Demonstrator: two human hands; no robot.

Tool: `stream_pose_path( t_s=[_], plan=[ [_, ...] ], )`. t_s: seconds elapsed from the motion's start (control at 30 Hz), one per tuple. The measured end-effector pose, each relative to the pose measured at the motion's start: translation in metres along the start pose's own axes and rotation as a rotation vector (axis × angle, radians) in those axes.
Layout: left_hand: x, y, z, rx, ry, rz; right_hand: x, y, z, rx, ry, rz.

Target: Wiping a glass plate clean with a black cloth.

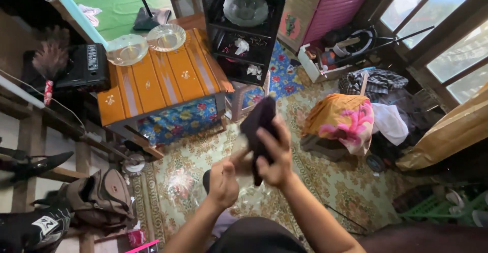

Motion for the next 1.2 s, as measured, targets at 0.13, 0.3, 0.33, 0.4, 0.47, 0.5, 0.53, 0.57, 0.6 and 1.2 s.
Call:
stream_pose_path(
  t_s=[0.13, 0.3, 0.33, 0.4, 0.47, 0.5, 0.53, 0.57, 0.6, 1.2],
  plan=[
    [0.047, -0.020, 0.032, -0.021, 0.010, 0.187, 0.026, 0.010, 0.027, 0.096, 0.130, 0.307],
    [0.009, -0.061, 0.057, -0.041, 0.083, 0.286, 0.009, 0.031, 0.072, -0.067, -0.103, 0.084],
    [-0.003, -0.067, 0.058, -0.043, 0.082, 0.273, 0.009, 0.037, 0.078, -0.120, -0.175, -0.008],
    [0.022, -0.075, 0.075, -0.048, 0.054, 0.309, 0.029, 0.042, 0.104, -0.103, -0.090, 0.092],
    [0.034, -0.080, 0.084, -0.045, 0.020, 0.340, 0.040, 0.047, 0.119, -0.094, -0.003, 0.195],
    [0.034, -0.084, 0.087, -0.025, 0.013, 0.403, 0.044, 0.052, 0.124, -0.068, 0.098, 0.295],
    [0.035, -0.089, 0.089, -0.005, 0.006, 0.465, 0.048, 0.056, 0.128, -0.041, 0.200, 0.394],
    [0.028, -0.095, 0.092, -0.001, 0.007, 0.465, 0.043, 0.065, 0.130, -0.044, 0.199, 0.395],
    [0.021, -0.101, 0.094, 0.014, 0.035, 0.416, 0.034, 0.072, 0.131, -0.049, 0.120, 0.304],
    [0.007, -0.088, 0.074, 0.352, 0.049, -0.187, 0.013, 0.082, 0.058, 0.077, 0.095, 0.089]
  ],
)
Point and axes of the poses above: each hand's wrist, its own z-axis towards the middle knuckle, its own y-axis out of the palm, x = y × z, the point moved 4 cm from there along z, towards the middle knuckle, and after that the axes turned 13 degrees about -x, right-handed, at the moved point
